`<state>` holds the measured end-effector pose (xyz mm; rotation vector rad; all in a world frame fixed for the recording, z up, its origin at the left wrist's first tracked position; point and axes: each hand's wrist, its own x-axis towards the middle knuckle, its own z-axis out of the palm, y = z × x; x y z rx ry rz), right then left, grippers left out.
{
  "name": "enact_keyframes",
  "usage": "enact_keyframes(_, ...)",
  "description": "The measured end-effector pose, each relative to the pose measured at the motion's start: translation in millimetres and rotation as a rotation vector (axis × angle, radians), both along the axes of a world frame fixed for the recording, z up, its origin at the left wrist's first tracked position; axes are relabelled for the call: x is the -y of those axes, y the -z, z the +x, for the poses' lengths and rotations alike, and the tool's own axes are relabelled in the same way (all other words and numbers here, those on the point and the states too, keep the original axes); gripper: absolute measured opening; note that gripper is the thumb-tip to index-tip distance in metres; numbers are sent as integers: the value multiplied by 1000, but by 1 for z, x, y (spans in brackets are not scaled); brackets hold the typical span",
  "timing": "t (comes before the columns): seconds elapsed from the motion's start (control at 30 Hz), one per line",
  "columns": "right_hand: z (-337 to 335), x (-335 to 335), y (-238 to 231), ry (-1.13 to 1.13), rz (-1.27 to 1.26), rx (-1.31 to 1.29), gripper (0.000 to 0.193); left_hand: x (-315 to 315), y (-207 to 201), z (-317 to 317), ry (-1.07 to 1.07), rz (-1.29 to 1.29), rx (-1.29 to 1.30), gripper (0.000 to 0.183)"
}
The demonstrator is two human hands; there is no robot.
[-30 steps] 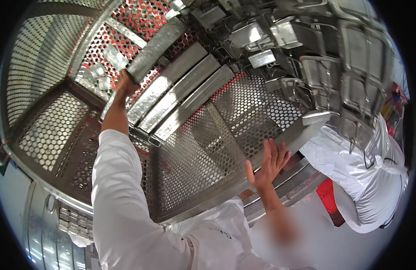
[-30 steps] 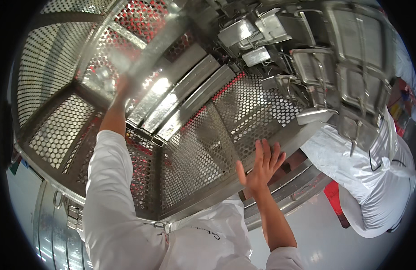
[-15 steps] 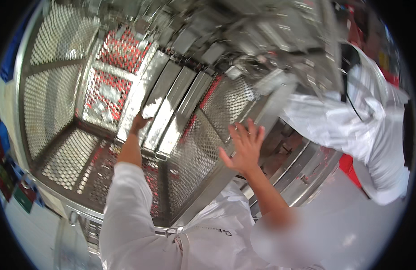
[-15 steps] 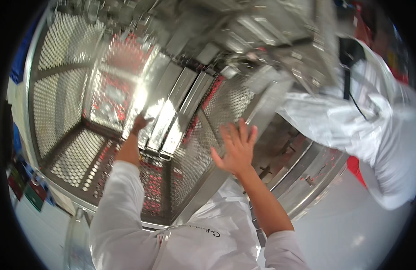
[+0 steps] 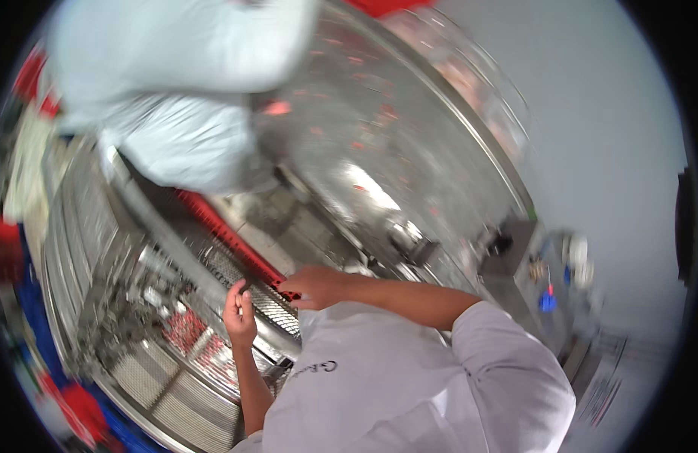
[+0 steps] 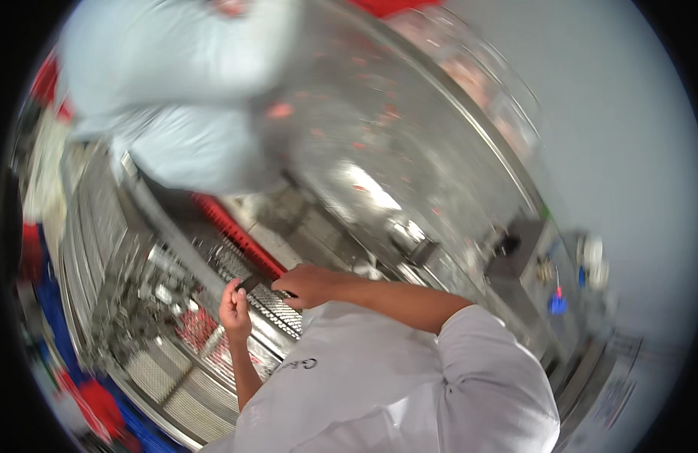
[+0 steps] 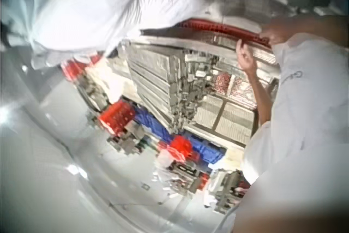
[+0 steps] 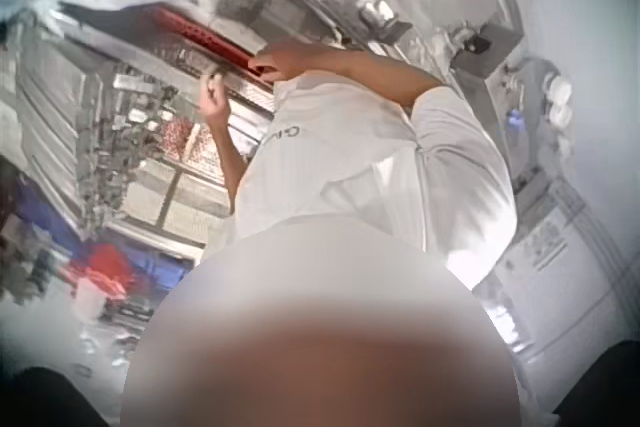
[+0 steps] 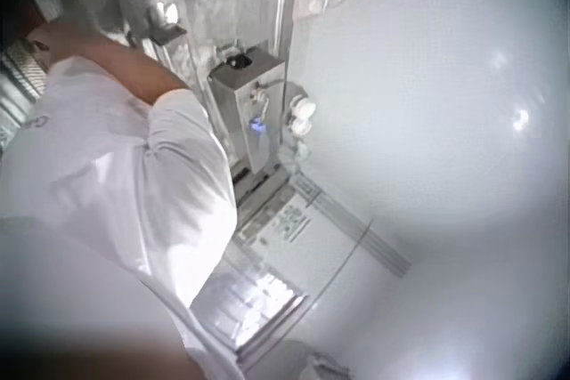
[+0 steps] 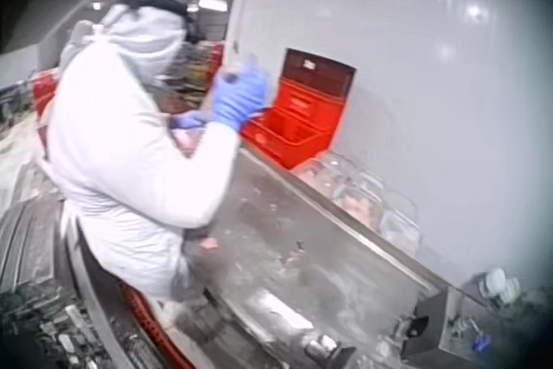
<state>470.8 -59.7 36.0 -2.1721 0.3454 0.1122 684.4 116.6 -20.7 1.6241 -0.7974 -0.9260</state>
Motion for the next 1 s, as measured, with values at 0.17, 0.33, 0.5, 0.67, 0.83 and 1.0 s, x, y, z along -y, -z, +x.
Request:
enact_keyframes(0.17, -277, -2, -2, 643, -83, -208, 44, 141, -3, -135, 934, 113, 464, 69)
enact_keyframes(0.33, -499, -70, -7, 1411, -100, -196, 20, 241, -8, -322, 904, 64, 408, 63)
enact_keyframes(0.5, -653, -202, 81, 2176, -777, -330, 24, 255, 90, -398, 1202, 600, 70, 44)
enact_keyframes(0.67, -720, -310, 120, 2653, -681, -1098, 50, 290, 53, -408, 1141, 689, 348, 47)
enact_keyframes(0.83, -692, -330, 161, 2800, -181, -514, 63, 349, -9, -428, 995, 513, 261, 46)
enact_keyframes(1.0, -604, -267, 155, 2890, 29, -669, 76, 433, -58, -455, 959, 67, 899, 36)
